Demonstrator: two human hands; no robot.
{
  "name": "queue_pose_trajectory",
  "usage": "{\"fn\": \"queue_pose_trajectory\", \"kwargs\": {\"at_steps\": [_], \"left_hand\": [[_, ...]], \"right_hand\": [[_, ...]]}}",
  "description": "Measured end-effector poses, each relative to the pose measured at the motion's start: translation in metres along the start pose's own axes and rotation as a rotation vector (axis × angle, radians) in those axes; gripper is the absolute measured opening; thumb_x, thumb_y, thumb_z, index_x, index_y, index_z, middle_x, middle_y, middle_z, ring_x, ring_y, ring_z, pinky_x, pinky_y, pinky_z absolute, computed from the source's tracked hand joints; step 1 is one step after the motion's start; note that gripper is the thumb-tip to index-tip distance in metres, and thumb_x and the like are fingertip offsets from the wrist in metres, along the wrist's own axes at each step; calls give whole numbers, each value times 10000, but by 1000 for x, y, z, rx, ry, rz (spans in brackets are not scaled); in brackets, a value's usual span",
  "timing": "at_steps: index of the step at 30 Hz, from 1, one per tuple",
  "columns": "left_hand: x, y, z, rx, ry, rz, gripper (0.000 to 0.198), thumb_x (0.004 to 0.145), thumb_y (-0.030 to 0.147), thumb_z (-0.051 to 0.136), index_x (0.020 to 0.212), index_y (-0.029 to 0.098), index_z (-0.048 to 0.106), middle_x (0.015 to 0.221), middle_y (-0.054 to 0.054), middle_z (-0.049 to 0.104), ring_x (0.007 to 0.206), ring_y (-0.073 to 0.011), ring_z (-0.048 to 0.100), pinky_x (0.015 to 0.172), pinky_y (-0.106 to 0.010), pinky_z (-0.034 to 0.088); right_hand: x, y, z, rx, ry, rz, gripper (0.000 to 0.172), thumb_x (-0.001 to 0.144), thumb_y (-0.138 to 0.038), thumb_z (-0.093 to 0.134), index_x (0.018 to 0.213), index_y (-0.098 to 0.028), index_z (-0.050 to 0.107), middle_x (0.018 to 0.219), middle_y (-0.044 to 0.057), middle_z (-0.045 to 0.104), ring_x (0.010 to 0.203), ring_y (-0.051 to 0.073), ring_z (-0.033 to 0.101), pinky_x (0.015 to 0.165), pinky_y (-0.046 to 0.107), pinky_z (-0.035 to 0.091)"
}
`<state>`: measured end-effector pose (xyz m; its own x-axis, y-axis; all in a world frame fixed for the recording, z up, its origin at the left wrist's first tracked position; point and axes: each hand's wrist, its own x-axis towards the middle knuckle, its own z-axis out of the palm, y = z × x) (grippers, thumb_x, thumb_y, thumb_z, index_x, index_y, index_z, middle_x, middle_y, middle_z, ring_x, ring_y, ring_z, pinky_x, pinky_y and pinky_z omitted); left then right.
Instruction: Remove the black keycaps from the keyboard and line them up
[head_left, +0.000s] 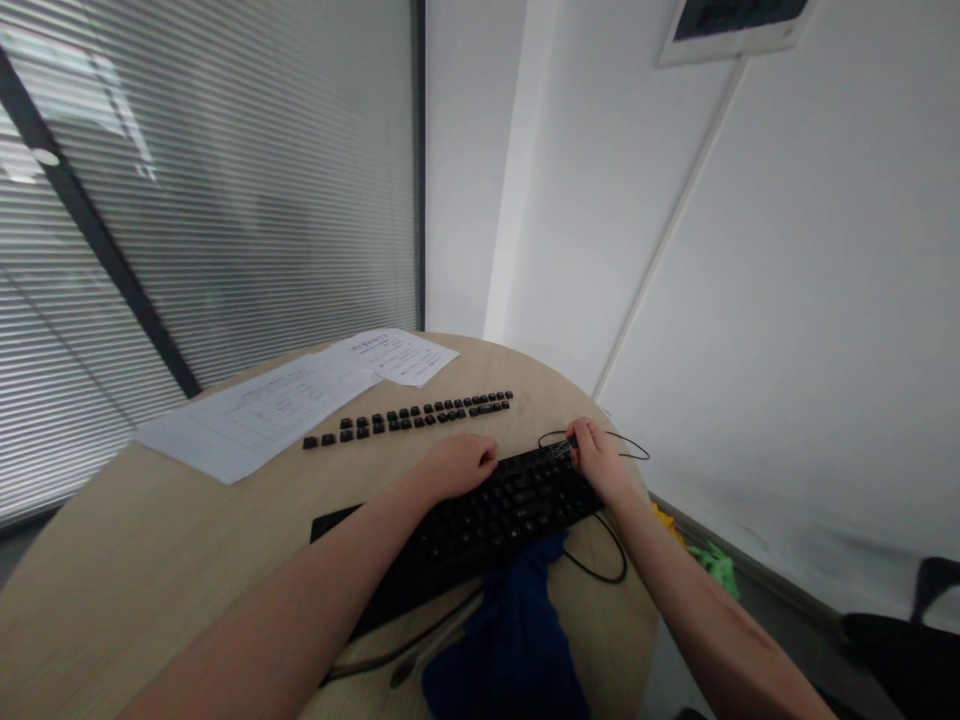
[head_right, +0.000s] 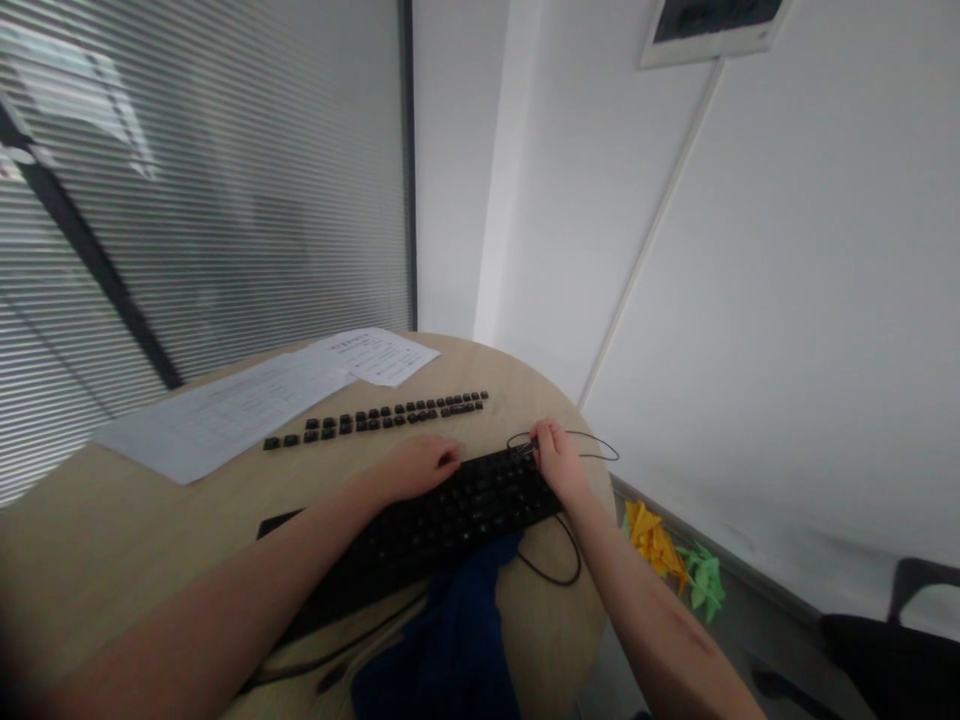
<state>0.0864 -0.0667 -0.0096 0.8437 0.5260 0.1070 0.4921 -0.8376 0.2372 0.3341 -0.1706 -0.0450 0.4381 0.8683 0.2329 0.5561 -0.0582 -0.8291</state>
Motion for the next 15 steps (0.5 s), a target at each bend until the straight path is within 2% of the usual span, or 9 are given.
{"fn": "queue_pose_trajectory", "kwargs": {"at_steps": [3, 6, 10, 15], "left_hand": [[0, -1, 1, 3, 11, 1, 187, 882, 313, 518, 831, 205, 662, 861, -40, 702, 797, -200, 622, 693, -300, 438], [-1, 1, 1, 7, 36, 16, 178, 883, 298, 515, 832, 203, 658, 865, -44, 695, 801, -203, 621, 699, -305, 440], [-1, 6, -4, -18, 93, 26, 152, 894, 269, 521, 871, 195, 651, 892, -49, 686, 804, -192, 612, 724, -297, 446], [-1, 8, -6, -63, 215, 32, 141, 913, 309, 557, 930, 195, 638, 920, -44, 678, 872, -203, 617, 778, -306, 460]], "right_hand": [[-4, -8, -1, 127, 40, 71, 370, 955, -573, 277, 861, -269, 466, 531, -39, 433, 453, 171, 476, 431, 285, 372], [-9, -17, -1, 184, 30, 56, 356, 941, -577, 304, 866, -267, 462, 517, -46, 428, 439, 168, 457, 432, 289, 366], [-15, -34, 1, 223, -37, -26, 365, 934, -580, 338, 863, -254, 485, 509, -46, 463, 446, 162, 472, 453, 286, 385], [-11, -66, 6, 213, -182, -72, 334, 920, -541, 419, 871, -226, 518, 483, -63, 483, 411, 126, 455, 423, 235, 339]]}}
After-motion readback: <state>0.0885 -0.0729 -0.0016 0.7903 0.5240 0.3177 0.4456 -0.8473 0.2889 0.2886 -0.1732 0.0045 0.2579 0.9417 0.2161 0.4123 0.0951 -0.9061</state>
